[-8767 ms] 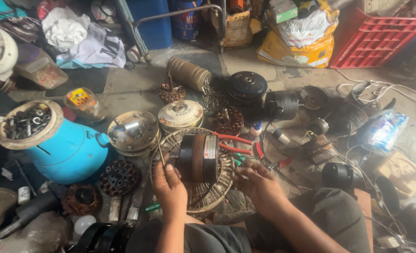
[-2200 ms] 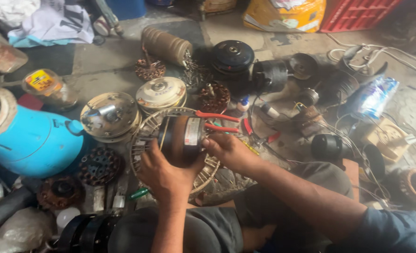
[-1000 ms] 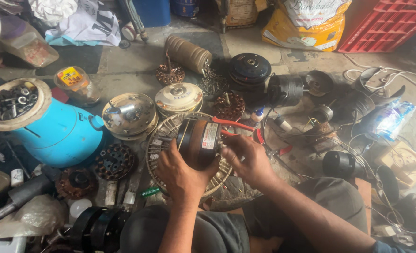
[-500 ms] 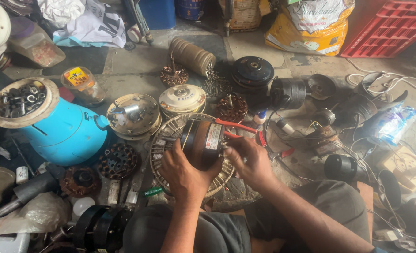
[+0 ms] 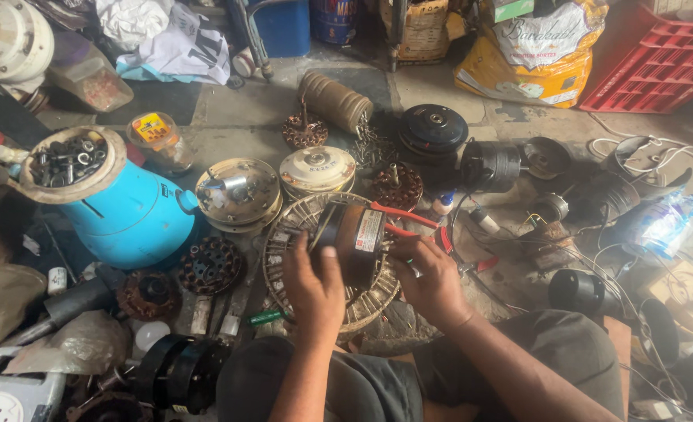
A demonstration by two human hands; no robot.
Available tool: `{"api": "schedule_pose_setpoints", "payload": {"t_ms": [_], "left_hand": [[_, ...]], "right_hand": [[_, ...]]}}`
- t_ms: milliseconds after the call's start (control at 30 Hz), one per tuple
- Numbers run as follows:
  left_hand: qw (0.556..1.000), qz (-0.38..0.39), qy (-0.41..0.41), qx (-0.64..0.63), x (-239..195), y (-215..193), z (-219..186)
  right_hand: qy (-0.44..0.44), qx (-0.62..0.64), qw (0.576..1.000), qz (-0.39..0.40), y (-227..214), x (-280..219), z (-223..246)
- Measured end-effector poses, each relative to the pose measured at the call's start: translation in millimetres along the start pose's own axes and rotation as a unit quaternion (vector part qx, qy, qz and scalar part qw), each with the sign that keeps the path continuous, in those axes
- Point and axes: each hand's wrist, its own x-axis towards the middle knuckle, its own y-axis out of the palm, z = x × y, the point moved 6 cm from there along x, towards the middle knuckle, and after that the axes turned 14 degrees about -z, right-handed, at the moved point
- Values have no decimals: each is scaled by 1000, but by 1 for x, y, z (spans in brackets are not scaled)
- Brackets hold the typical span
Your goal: The person sits on the floor and handles a motor stator, repeatedly placing a rotor into it and removing it. They rotate the stator to inspect the copper windings and adjust the rotor alignment by hand.
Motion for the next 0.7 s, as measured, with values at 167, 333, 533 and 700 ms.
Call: {"api": "schedule_pose_setpoints", "payload": {"t_ms": [167,333,533,700], "left_hand": [[959,-32,-276,-64,-19,-4,45],[965,-32,-252,-70,-17,-6,39],[933,-13,-326,-154,-15,-6,23],[976,52,-164,-130,-20,-13,-22]], "right_hand": [[54,18,998,0,0,1,3],[390,-6,919,58,11,-4,-23],[201,-11,978,47,8,0,-13],[297,94,949,-49,7,-26,-35]]}}
